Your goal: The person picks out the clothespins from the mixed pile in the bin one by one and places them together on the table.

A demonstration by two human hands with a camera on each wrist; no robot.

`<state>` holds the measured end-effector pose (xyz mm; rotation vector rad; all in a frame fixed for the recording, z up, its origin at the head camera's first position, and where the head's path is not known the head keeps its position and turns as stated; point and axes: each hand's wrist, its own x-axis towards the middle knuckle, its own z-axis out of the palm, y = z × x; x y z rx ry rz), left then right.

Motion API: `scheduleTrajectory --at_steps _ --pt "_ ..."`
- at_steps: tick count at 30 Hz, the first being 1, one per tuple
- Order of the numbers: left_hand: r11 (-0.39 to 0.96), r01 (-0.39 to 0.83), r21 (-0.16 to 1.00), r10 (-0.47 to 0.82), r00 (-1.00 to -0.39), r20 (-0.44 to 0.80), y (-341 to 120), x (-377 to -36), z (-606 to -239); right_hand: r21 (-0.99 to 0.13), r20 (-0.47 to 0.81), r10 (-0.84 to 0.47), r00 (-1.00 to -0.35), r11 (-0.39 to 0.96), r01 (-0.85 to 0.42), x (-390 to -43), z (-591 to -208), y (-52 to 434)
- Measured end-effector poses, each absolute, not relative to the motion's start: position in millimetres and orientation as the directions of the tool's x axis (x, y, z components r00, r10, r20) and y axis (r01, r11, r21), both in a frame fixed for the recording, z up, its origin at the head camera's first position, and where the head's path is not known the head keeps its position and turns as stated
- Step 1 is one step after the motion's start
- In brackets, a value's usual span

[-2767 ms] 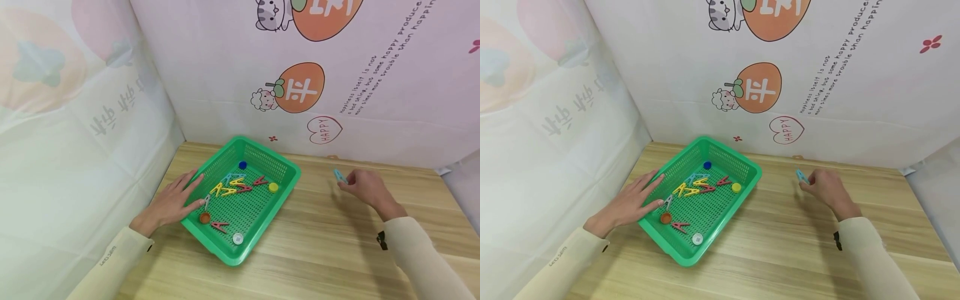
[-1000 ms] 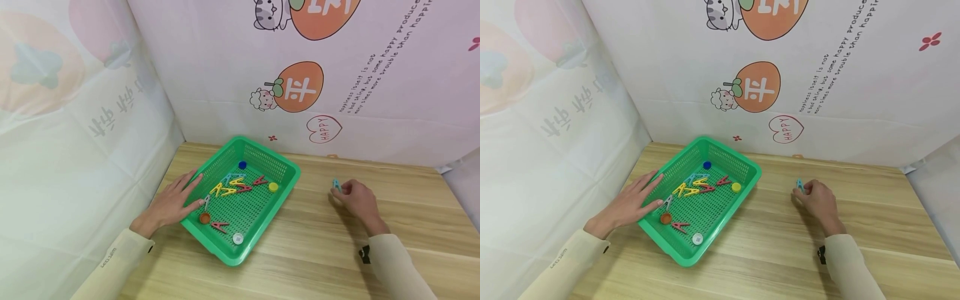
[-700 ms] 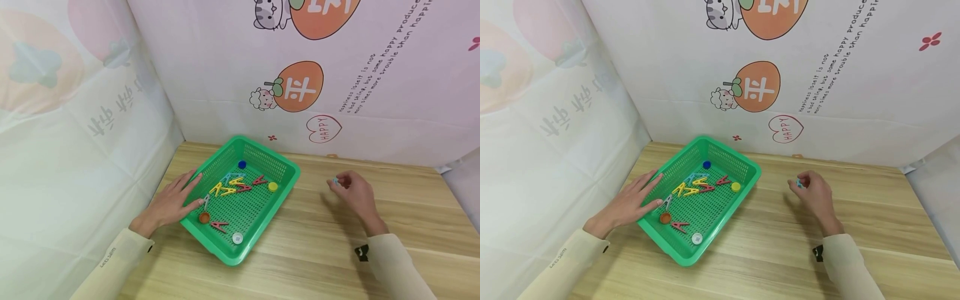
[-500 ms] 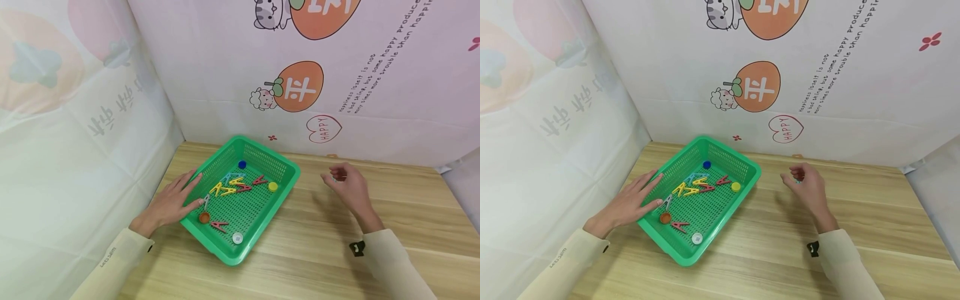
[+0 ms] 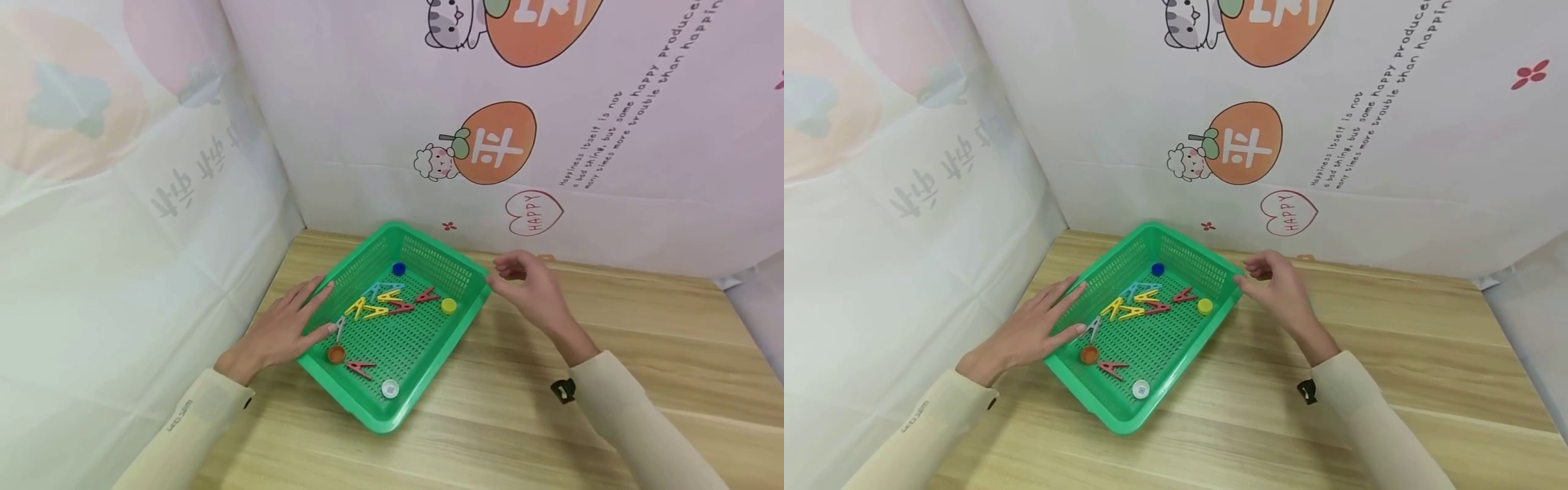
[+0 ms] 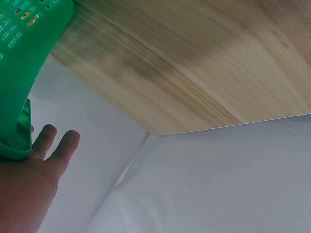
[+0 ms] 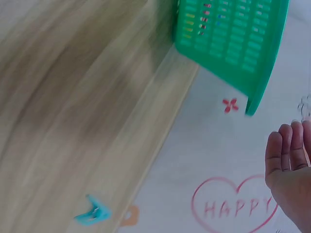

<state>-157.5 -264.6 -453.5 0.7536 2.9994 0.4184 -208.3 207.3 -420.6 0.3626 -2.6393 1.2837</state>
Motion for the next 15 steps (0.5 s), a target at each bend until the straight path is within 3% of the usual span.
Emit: scheduleTrajectory --at_steps 15 --pt "0.853 0.449 0.264 0.458 -0.888 0.029 -265 -157 -453 -0.699 0.197 -0.374 -0.906 0.595 -0.398 -229 -392 156"
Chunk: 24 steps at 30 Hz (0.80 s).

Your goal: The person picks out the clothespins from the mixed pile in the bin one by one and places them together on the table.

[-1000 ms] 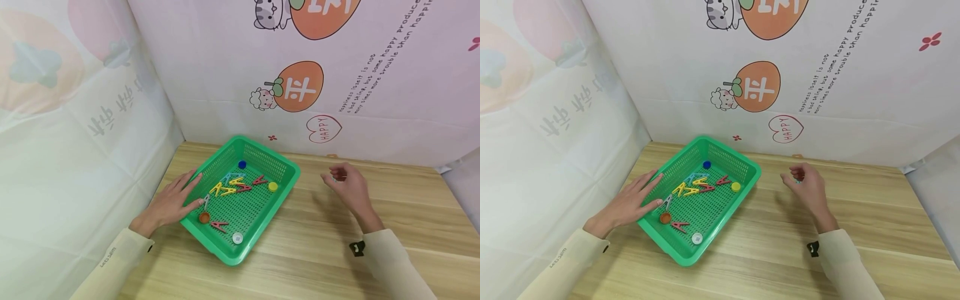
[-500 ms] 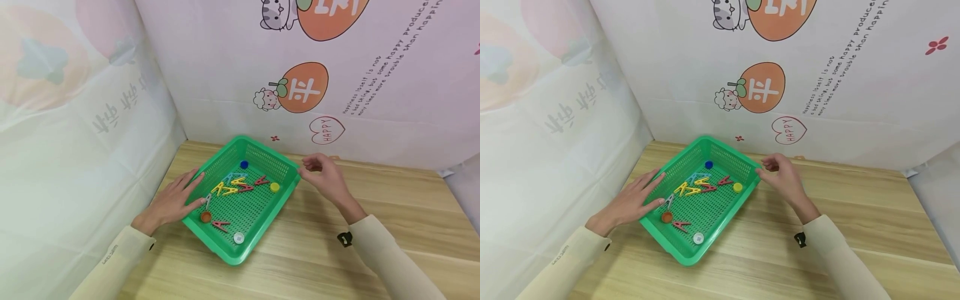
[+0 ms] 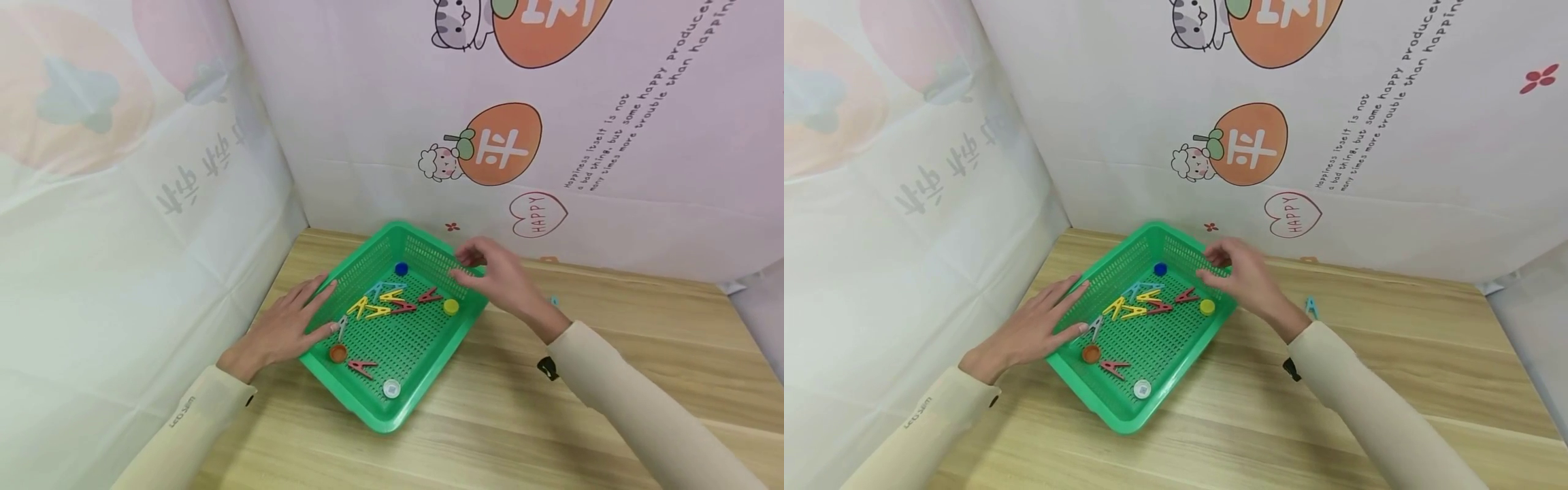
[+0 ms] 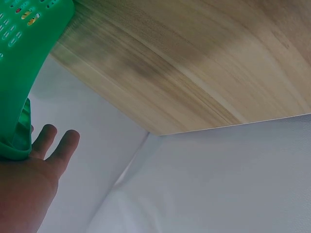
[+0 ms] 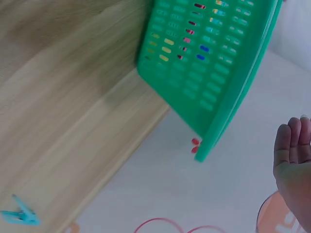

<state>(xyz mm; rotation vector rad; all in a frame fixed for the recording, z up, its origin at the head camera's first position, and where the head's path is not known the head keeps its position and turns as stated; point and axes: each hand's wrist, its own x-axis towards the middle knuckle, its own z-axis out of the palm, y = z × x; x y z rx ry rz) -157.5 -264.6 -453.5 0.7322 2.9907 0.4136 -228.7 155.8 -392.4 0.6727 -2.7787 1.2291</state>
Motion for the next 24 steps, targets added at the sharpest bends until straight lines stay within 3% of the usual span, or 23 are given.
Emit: scheduleTrajectory --at_steps 9,24 --pt "0.850 0.456 0.262 0.463 -0.886 0.041 -266 -158 -455 -0.670 0.216 -0.523 -0.824 0.534 -0.515 -241 -385 120" --pt "0.847 0.461 0.264 0.466 -0.884 0.050 -266 -160 -454 -0.650 0.111 -0.668 -0.736 0.511 -0.562 -265 -383 82"
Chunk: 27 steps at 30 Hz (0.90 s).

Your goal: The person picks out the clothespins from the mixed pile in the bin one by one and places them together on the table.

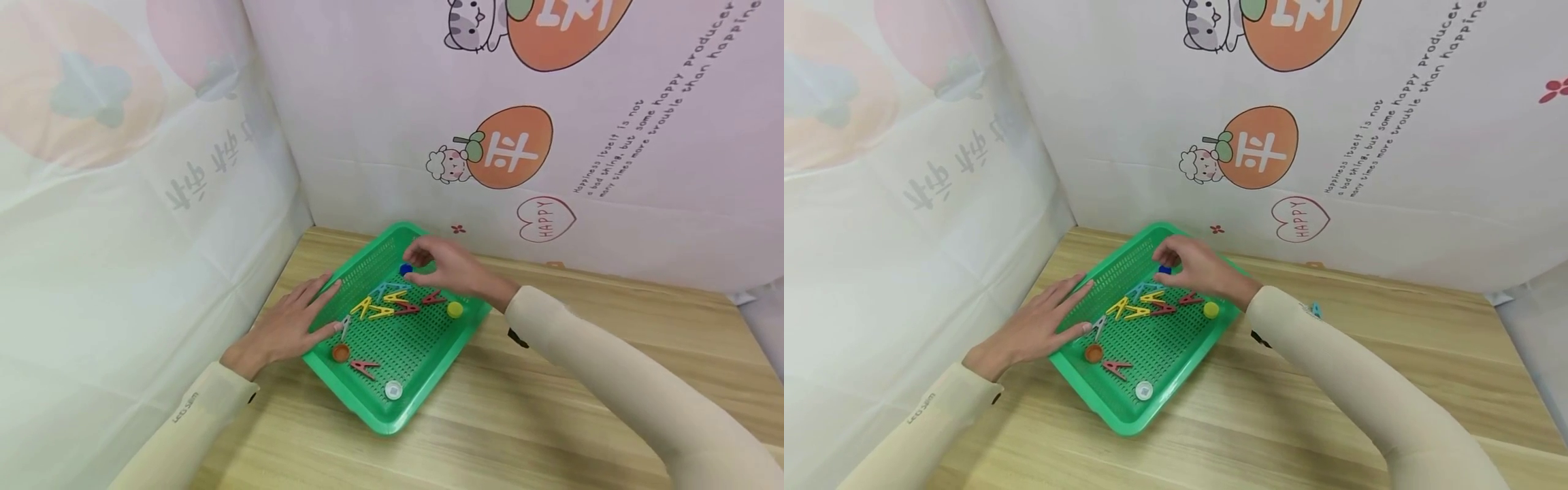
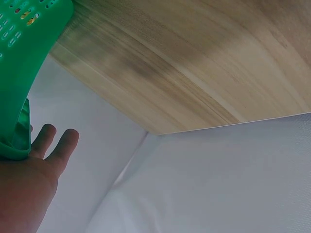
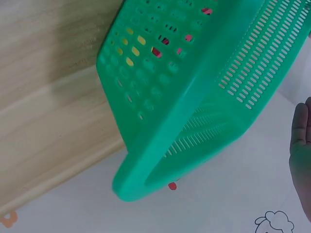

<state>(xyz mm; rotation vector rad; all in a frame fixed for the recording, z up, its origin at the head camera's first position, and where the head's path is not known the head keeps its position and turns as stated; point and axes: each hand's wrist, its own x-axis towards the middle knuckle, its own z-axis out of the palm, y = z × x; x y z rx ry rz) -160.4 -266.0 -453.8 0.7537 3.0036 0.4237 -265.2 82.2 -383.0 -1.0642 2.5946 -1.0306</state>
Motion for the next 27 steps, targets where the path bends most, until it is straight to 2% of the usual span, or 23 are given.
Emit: scheduleTrajectory --at_steps 4,9,13,21,27 --pt "0.848 0.460 0.262 0.464 -0.884 0.049 -267 -161 -455 -0.635 0.093 -0.688 -0.720 0.516 -0.575 -272 -385 75" --pt "0.853 0.451 0.261 0.457 -0.888 0.040 -268 -161 -455 -0.621 0.085 -0.741 -0.666 0.483 -0.617 -279 -387 64" --pt "0.850 0.456 0.265 0.464 -0.885 0.036 -268 -162 -455 -0.631 0.049 -0.800 -0.599 0.440 -0.639 -279 -394 54" --pt "0.847 0.466 0.256 0.472 -0.881 0.040 -268 -163 -455 -0.642 -0.061 -0.903 -0.424 0.361 -0.677 -262 -412 27" --pt "0.851 0.463 0.249 0.469 -0.882 0.040 -268 -163 -455 -0.659 -0.111 -0.933 -0.342 0.327 -0.677 -252 -424 12"
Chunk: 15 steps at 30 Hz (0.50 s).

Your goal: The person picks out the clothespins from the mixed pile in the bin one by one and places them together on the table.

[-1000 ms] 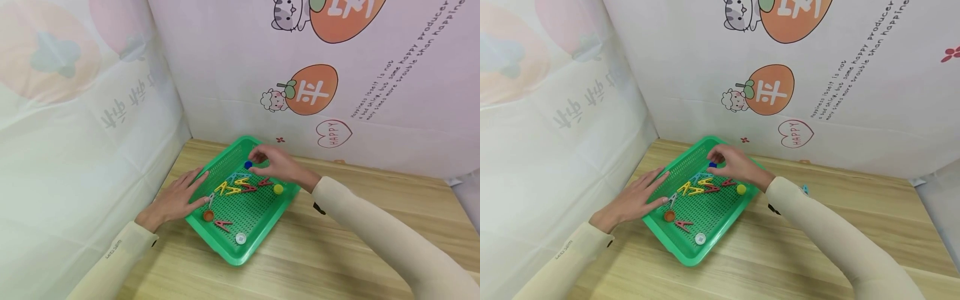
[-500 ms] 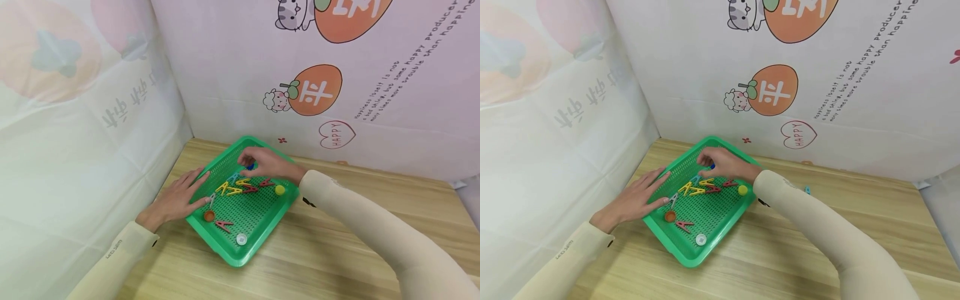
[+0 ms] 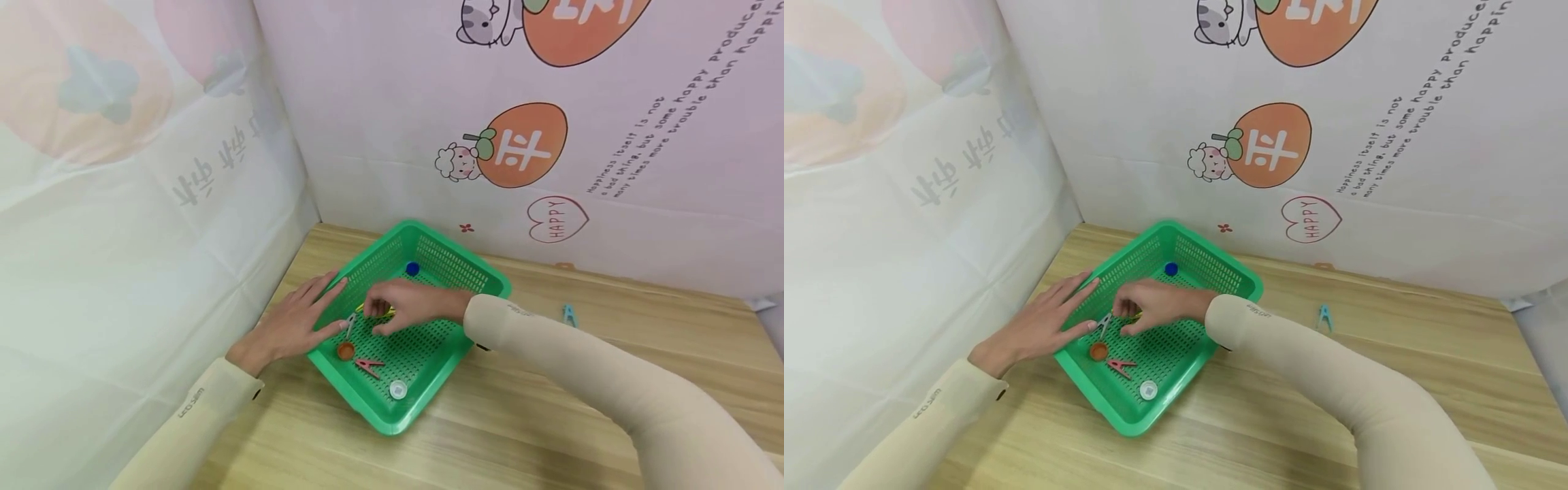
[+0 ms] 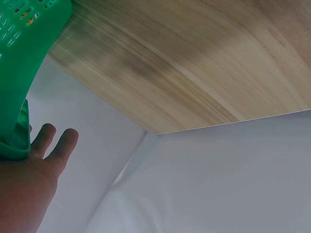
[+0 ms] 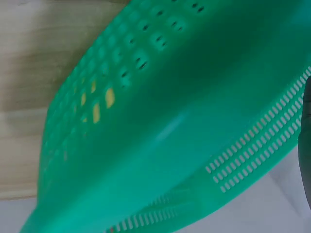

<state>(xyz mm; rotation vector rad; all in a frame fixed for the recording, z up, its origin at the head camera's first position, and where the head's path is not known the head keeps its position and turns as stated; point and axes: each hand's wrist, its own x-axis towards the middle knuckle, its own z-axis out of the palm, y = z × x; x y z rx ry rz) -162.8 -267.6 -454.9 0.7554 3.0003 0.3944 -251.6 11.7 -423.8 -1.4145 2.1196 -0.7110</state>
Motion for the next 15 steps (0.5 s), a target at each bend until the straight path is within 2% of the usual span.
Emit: scheduleTrajectory --at_steps 6,11,15 --pt "0.846 0.474 0.243 0.478 -0.877 0.046 -267 -163 -455 -0.651 -0.170 -0.943 -0.287 0.326 -0.686 -242 -429 5" --pt "0.833 0.499 0.239 0.498 -0.864 0.069 -269 -163 -455 -0.644 -0.220 -0.937 -0.270 0.348 -0.682 -235 -433 3" --pt "0.833 0.501 0.235 0.498 -0.864 0.076 -269 -163 -456 -0.597 -0.257 -0.931 -0.261 0.365 -0.714 -230 -440 -1"
